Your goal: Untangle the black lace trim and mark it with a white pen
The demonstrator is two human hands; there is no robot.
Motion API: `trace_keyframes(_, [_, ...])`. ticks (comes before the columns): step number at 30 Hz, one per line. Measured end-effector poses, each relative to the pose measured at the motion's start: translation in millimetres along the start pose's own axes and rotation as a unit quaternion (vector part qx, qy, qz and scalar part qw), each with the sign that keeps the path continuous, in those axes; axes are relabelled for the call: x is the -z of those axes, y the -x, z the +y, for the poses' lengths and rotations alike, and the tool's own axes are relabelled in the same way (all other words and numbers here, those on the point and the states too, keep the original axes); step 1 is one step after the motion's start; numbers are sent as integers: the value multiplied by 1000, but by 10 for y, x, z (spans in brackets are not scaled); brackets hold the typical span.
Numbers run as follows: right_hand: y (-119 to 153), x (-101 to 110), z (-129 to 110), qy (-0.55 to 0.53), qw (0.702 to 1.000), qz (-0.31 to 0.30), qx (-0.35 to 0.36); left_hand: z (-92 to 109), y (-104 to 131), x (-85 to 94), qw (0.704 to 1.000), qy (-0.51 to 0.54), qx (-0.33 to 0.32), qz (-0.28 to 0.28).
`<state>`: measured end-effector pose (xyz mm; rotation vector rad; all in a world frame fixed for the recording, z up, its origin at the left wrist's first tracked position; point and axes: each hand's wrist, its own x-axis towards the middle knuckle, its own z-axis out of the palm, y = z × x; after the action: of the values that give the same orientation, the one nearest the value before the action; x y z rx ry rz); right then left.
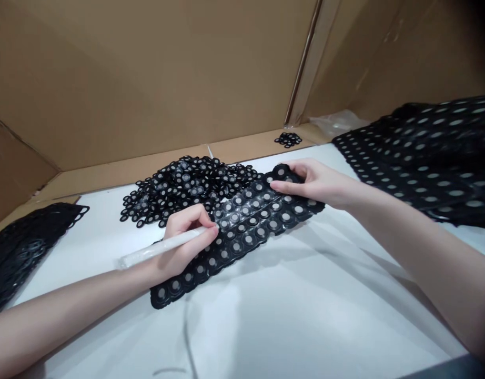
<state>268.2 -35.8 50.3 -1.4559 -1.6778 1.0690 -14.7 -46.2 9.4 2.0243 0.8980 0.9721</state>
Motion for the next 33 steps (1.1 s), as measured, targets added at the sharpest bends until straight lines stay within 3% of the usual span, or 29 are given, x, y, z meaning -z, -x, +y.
trace_keyframes(4, [36, 39, -11, -18, 999, -14, 28, 30, -3, -21, 998, -53, 9, 25])
trace_keyframes(8, [75, 41, -56, -8, 999, 19, 39, 39, -22, -30, 997, -72, 14, 29])
trace_keyframes(15, [135, 5, -122, 17, 995, 65, 71, 23, -55, -54, 993, -117, -9, 12])
trace_keyframes(22, [352, -83, -379, 36, 989, 95, 109, -10, -88, -92, 988, -135, -70, -31])
trace_keyframes(28, [266, -31, -86, 23, 991, 114, 68, 7, -10, -29, 998, -32, -56, 22])
trace_keyframes(33, [226, 6, 100, 12, 996, 82, 15, 9, 18, -5, 995, 1, -102, -11])
